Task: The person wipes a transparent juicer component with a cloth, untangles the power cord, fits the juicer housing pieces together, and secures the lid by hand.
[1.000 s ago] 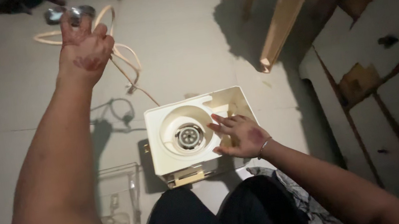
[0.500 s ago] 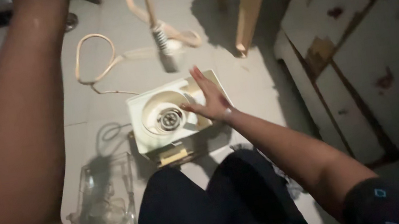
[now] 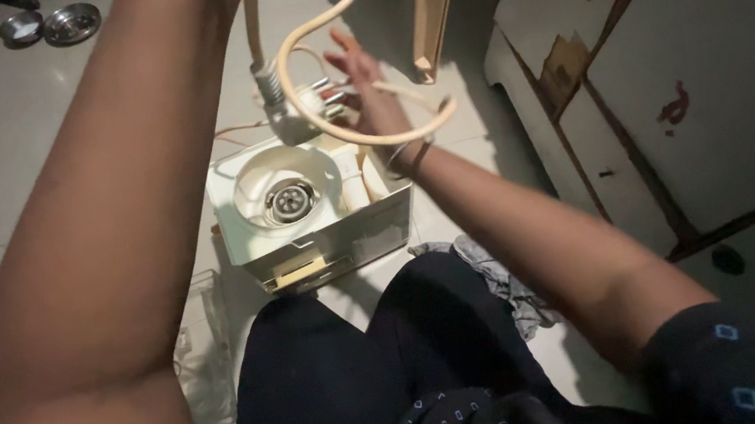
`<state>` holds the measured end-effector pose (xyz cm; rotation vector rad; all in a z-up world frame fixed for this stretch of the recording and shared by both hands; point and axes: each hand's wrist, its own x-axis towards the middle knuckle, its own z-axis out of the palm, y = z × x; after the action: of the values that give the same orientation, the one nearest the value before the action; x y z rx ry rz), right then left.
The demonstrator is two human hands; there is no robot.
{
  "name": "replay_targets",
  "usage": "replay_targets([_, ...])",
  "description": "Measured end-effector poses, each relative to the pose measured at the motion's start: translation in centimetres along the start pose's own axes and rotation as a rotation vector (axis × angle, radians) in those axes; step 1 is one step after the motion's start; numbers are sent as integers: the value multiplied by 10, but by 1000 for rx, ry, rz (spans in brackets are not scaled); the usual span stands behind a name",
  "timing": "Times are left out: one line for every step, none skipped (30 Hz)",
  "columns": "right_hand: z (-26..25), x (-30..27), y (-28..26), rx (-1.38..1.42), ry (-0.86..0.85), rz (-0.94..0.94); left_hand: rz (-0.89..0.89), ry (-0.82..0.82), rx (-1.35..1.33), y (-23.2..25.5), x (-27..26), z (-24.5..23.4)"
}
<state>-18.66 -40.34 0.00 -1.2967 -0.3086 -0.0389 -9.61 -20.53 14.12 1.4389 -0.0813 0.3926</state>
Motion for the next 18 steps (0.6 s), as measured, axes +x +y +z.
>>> replay_targets([-5,2,-14,-8,0,25,-17,-13,-42,-4,-2,4])
replay_targets([-10,5,-24,-19,-4,52,-49,-32,-95,-9,-5,5])
replay_targets([-15,8,-31,-24,3,66,-65,-45,-127,-15,-7,7])
replay_targets([-20,13,-36,-27,7,78,-82,-55,-151,-19,-7,9])
replay_targets([-26,15,-39,-30,12,90,-95,-61,-174,-22,-6,11])
replay_targets([-30,17,-41,-47,9,95,-106,-66,-187,-23,-2,13])
replay_targets([-36,19,-43,-64,7,99,-119,-66,-201,-22,2,15])
replay_targets([-42,20,-42,-83,7,101,-127,-76,-221,-23,4,18])
replay_targets([-47,19,-39,-110,4,93,-139,-80,-231,-25,-4,18])
replay_targets([-51,17,-34,-138,2,82,-146,-84,-244,-25,-9,18])
replay_targets([-54,16,-29,-167,0,71,-150,-85,-256,-25,-15,18])
replay_targets([-57,17,-23,-181,31,65,-161,-80,-266,-26,-20,17])
replay_targets([-60,18,-17,-194,61,59,-178,-68,-273,-29,-27,15])
replay_targets([-63,19,-12,-207,92,51,-200,-54,-270,-35,-35,13])
replay_targets([-66,20,-7,-197,103,52,-221,-29,-252,-43,-41,12])
replay_targets([-67,20,-5,-189,116,53,-241,-6,-235,-53,-47,12])
replay_targets([-68,19,-3,-180,128,53,-262,17,-219,-64,-51,12])
replay_targets([-71,16,-4,-291,141,29,-285,51,-259,-76,-54,12])
